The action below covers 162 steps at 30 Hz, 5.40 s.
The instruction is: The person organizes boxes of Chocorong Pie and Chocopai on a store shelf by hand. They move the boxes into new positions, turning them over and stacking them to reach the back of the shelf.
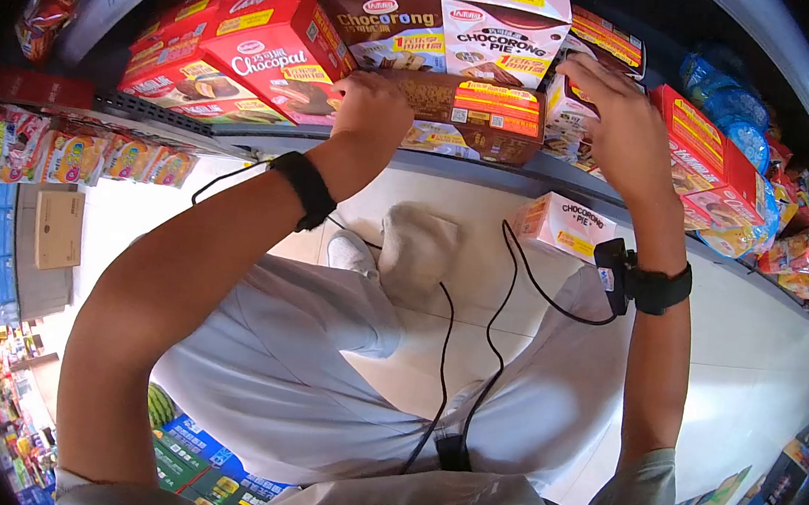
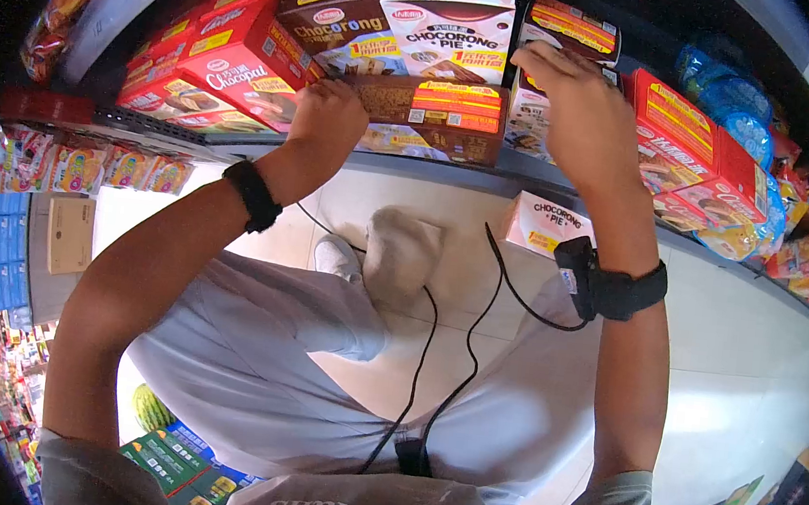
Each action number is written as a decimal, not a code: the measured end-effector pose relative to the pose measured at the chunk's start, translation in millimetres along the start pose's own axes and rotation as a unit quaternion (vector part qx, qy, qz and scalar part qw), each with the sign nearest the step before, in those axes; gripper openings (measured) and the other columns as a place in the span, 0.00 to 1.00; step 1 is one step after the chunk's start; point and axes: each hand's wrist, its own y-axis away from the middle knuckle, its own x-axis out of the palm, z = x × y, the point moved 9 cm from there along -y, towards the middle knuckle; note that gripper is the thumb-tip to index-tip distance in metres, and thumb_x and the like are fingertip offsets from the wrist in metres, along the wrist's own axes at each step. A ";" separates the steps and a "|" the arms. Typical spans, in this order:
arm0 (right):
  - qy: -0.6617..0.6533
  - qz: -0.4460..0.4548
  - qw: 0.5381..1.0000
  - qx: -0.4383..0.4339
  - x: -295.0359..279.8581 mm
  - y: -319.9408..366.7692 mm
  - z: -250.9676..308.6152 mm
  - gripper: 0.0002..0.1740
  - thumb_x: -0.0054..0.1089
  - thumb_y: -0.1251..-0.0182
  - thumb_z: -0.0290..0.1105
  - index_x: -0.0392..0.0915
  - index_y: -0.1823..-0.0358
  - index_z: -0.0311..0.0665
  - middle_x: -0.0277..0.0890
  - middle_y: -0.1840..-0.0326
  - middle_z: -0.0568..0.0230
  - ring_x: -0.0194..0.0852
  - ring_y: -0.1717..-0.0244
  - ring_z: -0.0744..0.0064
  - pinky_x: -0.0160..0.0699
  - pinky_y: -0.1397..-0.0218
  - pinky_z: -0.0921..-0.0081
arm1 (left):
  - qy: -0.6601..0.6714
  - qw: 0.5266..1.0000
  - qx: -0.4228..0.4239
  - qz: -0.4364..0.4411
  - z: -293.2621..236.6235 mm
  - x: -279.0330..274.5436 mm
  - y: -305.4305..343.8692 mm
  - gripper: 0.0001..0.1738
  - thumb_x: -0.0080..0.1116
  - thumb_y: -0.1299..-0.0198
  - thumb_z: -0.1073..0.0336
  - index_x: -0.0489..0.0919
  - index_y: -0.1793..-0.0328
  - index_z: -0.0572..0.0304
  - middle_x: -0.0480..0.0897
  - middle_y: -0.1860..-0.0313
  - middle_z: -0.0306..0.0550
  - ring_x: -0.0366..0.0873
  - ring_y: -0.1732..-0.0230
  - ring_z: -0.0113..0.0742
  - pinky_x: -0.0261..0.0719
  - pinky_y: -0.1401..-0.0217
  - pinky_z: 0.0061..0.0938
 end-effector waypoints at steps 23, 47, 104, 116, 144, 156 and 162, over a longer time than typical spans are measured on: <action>-0.068 0.077 0.945 0.310 96.4 57.4 5.9 0.20 0.64 0.39 0.42 0.75 0.65 0.28 0.79 0.70 0.40 0.83 0.64 0.48 0.81 0.61 0.57 | 0.021 0.995 -0.095 -0.025 6.6 23.3 -6.2 0.17 0.55 0.46 0.69 0.80 0.53 0.76 0.77 0.54 0.71 0.84 0.59 0.47 0.85 0.62 0.32; -0.016 0.285 0.922 0.263 103.1 163.1 -44.1 0.40 0.71 0.57 0.26 0.65 0.37 0.39 0.68 0.38 0.53 0.64 0.34 0.47 0.68 0.35 0.47 | 0.371 0.877 0.198 0.233 13.2 32.5 -0.4 0.16 0.54 0.41 0.60 0.82 0.53 0.62 0.83 0.54 0.60 0.81 0.50 0.52 0.76 0.47 0.40; -0.682 -0.189 0.605 0.366 25.7 96.2 -11.8 0.33 0.77 0.50 0.43 0.72 0.47 0.32 0.79 0.57 0.61 0.77 0.62 0.78 0.77 0.62 0.81 | 0.697 0.695 0.090 0.153 54.3 -112.7 19.6 0.37 0.76 0.57 0.68 0.70 0.41 0.74 0.80 0.52 0.49 0.77 0.51 0.32 0.73 0.45 0.25; -0.531 -0.210 0.775 0.271 27.7 82.8 11.7 0.43 0.74 0.52 0.21 0.60 0.34 0.33 0.74 0.44 0.55 0.77 0.47 0.69 0.80 0.51 0.73 | 0.532 0.841 0.091 -0.014 87.8 -110.7 8.8 0.46 0.76 0.71 0.75 0.68 0.38 0.62 0.77 0.46 0.55 0.76 0.44 0.49 0.71 0.38 0.34; -0.385 -0.240 0.852 0.259 42.2 74.4 29.2 0.29 0.68 0.44 0.29 0.66 0.45 0.21 0.76 0.60 0.36 0.75 0.56 0.36 0.76 0.56 0.56 | 0.468 0.864 0.186 0.006 -5.7 -197.5 -59.1 0.18 0.53 0.35 0.60 0.79 0.52 0.73 0.84 0.58 0.61 0.83 0.57 0.46 0.77 0.50 0.29; -0.384 -0.212 0.853 0.282 51.6 71.6 26.7 0.27 0.69 0.45 0.32 0.70 0.49 0.20 0.76 0.59 0.38 0.74 0.56 0.38 0.74 0.53 0.54 | 0.354 0.906 0.134 0.191 -58.4 -159.0 -126.4 0.18 0.51 0.43 0.67 0.79 0.49 0.71 0.84 0.61 0.56 0.83 0.61 0.41 0.79 0.59 0.29; -0.367 -0.217 0.858 0.288 54.6 68.5 24.7 0.25 0.67 0.44 0.35 0.71 0.53 0.21 0.77 0.64 0.39 0.77 0.59 0.39 0.76 0.57 0.55 | 0.372 0.902 0.114 0.189 -55.2 -160.6 -123.4 0.18 0.51 0.45 0.71 0.80 0.50 0.70 0.85 0.62 0.55 0.83 0.64 0.40 0.79 0.58 0.29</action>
